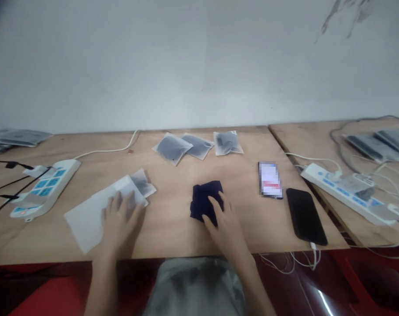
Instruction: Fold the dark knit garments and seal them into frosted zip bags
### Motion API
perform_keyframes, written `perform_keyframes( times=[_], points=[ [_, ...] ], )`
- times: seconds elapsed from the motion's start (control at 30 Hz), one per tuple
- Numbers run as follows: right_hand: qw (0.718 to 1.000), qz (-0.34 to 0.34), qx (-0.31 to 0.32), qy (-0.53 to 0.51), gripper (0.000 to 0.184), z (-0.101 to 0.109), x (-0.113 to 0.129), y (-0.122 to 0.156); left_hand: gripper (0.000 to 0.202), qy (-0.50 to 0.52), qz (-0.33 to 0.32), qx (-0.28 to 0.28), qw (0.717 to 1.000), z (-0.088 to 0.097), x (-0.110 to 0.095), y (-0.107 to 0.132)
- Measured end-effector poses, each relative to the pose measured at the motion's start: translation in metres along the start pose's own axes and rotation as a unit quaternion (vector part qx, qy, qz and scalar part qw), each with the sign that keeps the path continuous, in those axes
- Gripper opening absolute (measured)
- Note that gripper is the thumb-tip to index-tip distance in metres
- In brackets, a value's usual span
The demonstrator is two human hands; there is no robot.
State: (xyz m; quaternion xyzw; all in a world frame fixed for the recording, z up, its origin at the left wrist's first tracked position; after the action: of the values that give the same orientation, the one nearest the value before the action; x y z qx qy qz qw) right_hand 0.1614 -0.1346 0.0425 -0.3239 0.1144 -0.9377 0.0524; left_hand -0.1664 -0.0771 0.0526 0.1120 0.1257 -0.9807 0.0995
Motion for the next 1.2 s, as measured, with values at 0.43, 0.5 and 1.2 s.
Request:
perform_keyframes(
  times=[0.43,0.5,1.2],
  points=[
    [0.997,-0.007,0.001,0.079,0.052,-0.025,-0.008,-0.001,0.056,-0.017,0.031,-0.078,0.996,-0.029,-0.024,-0.042],
    [0.999,-0.012,-0.006,0.050,0.050,-0.021,-0.009,-0.002,0.056,-0.001,0.027,-0.105,0.994,-0.019,-0.037,-0.039],
    [0.916,-0.267,-0.261,-0.143,0.045,0.023,-0.049,0.009,0.035,0.252,-0.006,0.279,0.927,-0.051,-0.143,0.043]
  ],
)
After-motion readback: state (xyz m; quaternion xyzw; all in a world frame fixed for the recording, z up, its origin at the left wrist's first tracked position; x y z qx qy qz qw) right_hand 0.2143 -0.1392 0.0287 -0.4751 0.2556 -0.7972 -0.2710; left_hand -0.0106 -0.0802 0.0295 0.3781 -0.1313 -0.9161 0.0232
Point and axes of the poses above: each hand's wrist, its own y-axis away from the middle knuckle, its own z-axis out of the back of the hand, x = y × z, the point moved 5 cm from there along -y, towards the middle knuckle, and after that the axes turned 3 degrees about z, right-handed, at the moved point
